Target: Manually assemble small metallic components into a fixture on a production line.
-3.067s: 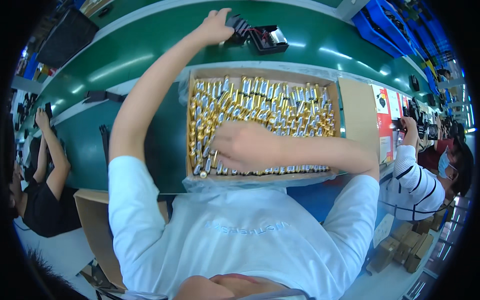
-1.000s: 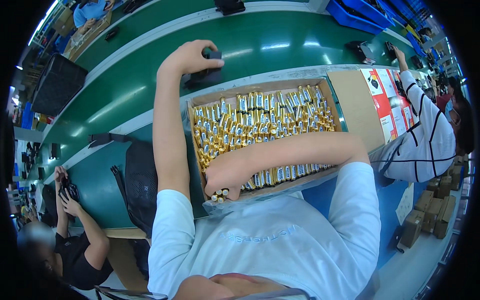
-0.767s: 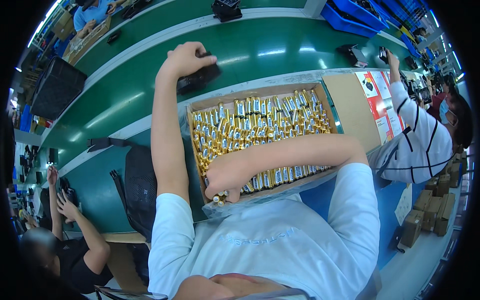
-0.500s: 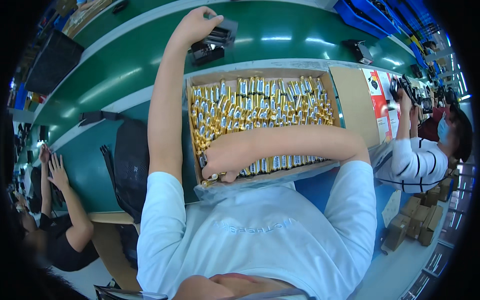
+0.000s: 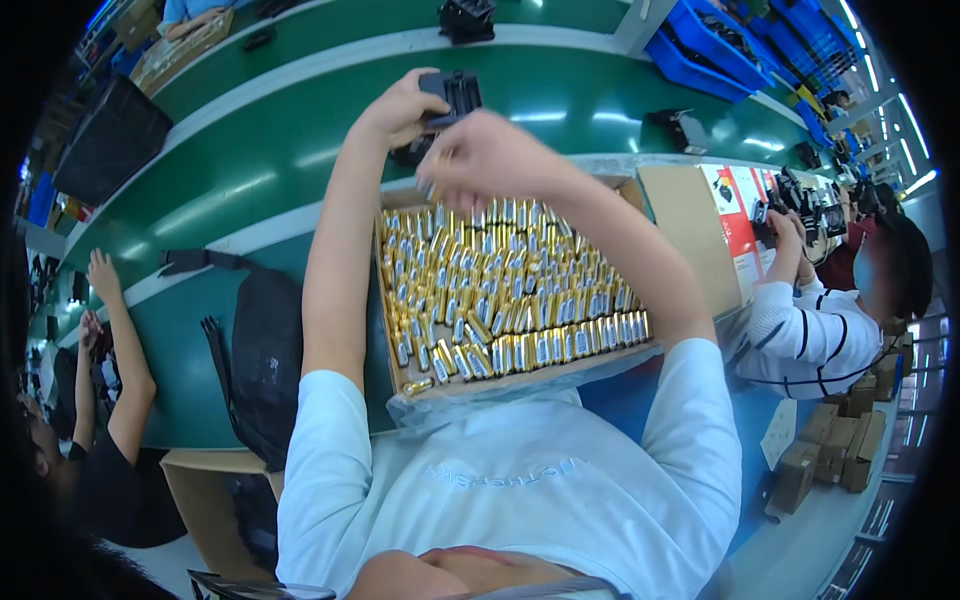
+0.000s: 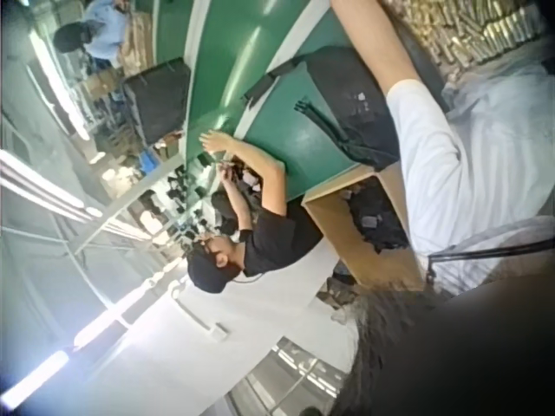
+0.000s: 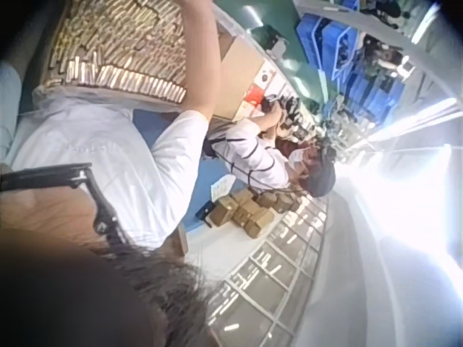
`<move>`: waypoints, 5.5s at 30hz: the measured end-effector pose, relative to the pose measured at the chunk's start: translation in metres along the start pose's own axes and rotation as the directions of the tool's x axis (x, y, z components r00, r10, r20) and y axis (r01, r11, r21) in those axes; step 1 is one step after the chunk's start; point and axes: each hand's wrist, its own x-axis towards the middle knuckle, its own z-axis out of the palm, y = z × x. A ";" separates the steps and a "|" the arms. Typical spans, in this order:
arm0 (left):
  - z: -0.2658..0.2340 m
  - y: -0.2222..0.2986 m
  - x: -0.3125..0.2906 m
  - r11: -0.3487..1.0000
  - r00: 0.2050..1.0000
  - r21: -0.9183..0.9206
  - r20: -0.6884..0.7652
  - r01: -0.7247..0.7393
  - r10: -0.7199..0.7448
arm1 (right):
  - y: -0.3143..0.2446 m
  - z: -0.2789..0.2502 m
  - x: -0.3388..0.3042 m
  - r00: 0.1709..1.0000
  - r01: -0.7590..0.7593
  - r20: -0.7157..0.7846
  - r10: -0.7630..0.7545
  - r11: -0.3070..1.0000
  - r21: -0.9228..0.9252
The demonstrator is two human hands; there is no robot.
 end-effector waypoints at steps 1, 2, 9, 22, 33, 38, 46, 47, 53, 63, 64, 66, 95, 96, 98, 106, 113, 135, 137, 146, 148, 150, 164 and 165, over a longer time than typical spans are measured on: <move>0.003 0.002 0.002 1.000 1.000 0.003 0.016 -0.023 0.023 | 0.006 -0.020 0.013 0.993 -0.055 -0.108 0.052 0.998 -0.020; 0.004 0.002 0.006 1.000 0.999 -0.017 0.036 -0.009 0.009 | 0.017 -0.039 0.030 0.978 -0.064 -0.199 0.057 0.998 -0.028; -0.003 -0.013 0.035 0.930 0.976 -0.359 0.217 0.078 0.002 | 0.021 -0.068 0.092 0.946 -0.196 -0.282 0.158 0.974 -0.110; 0.006 0.009 0.009 0.955 0.958 -0.297 -0.277 -0.012 -0.075 | 0.017 -0.048 0.081 0.955 -0.002 -0.287 -0.076 0.965 -0.263; 0.006 0.010 0.006 0.965 0.946 -0.262 -0.312 0.007 -0.092 | 0.045 -0.041 0.084 0.800 0.264 -0.253 -0.543 0.698 -0.666; 0.007 0.008 0.007 0.975 0.954 -0.220 -0.297 -0.027 -0.041 | 0.040 -0.059 0.099 0.870 0.168 -0.358 -0.338 0.888 -0.429; 0.008 0.004 0.004 0.997 0.987 -0.044 -0.153 -0.058 0.051 | 0.054 -0.071 0.122 0.875 0.032 -0.455 -0.163 0.959 -0.282; 0.009 0.003 0.004 0.997 0.988 -0.031 -0.146 -0.064 0.059 | 0.060 -0.070 0.127 0.860 0.024 -0.483 -0.162 0.960 -0.278; -0.010 -0.013 0.017 0.976 0.951 0.133 -0.236 -0.173 0.200 | 0.059 -0.068 0.137 0.916 -0.284 -0.280 0.288 0.957 0.056; -0.108 -0.063 0.101 0.940 0.981 0.317 -0.103 -0.127 0.167 | 0.026 -0.002 0.142 0.925 -0.048 -0.330 -0.186 0.807 -0.588; -0.064 -0.042 0.067 0.950 0.992 0.299 -0.054 -0.094 0.116 | 0.051 -0.014 0.134 0.905 -0.040 -0.366 -0.215 0.816 -0.577; -0.014 0.018 0.013 0.884 0.905 0.448 -0.311 -0.131 0.291 | 0.058 -0.003 0.076 0.868 -0.031 -0.418 -0.269 0.810 -0.586; 0.021 0.035 -0.012 0.071 0.943 0.995 -0.083 0.064 0.321 | 0.046 0.062 -0.091 0.968 0.197 0.237 -0.087 0.848 -0.493; 0.027 0.034 -0.009 0.064 0.952 0.997 -0.057 0.040 0.301 | 0.050 0.068 -0.097 0.976 0.178 0.206 -0.069 0.799 -0.575; 0.030 0.033 -0.013 0.046 0.964 0.998 -0.044 0.033 0.261 | 0.053 0.077 -0.102 0.983 0.166 0.175 -0.056 0.681 -0.713; 0.039 0.011 0.020 -0.068 0.978 0.983 0.176 -0.170 0.111 | 0.056 0.083 -0.097 0.970 0.215 0.233 -0.067 0.685 -0.696; 0.036 -0.004 0.028 -0.014 0.972 0.979 0.202 -0.202 0.121 | 0.052 0.079 -0.088 0.943 0.287 0.326 -0.060 0.639 -0.713; 0.030 0.017 -0.010 0.203 0.973 0.953 0.208 -0.226 0.102 | 0.057 0.048 -0.095 0.864 0.432 0.443 -0.238 0.803 -0.411; 0.026 0.014 -0.004 0.353 0.962 0.895 0.245 -0.273 0.123 | 0.064 0.026 -0.082 0.888 0.369 0.376 -0.264 0.898 -0.240; 0.016 0.021 -0.007 0.362 0.966 0.896 0.253 -0.257 0.059 | 0.068 -0.033 -0.054 0.988 -0.146 0.097 0.122 0.939 0.312; 0.008 0.015 -0.007 0.227 0.943 0.917 0.299 -0.327 0.148 | 0.068 -0.035 -0.050 0.969 -0.246 -0.018 0.245 0.969 -0.012; 0.007 0.022 -0.009 0.123 0.945 0.944 0.287 -0.307 0.160 | 0.072 -0.032 -0.045 0.976 -0.213 -0.083 0.203 0.967 -0.137; -0.026 0.058 -0.025 0.338 0.984 0.930 0.169 -0.143 -0.049 | 0.099 -0.027 -0.040 0.944 -0.311 -0.304 0.127 0.647 -0.696; -0.027 0.058 -0.024 0.372 0.983 0.914 0.183 -0.160 -0.026 | 0.099 -0.028 -0.042 0.937 -0.338 -0.315 0.153 0.630 -0.700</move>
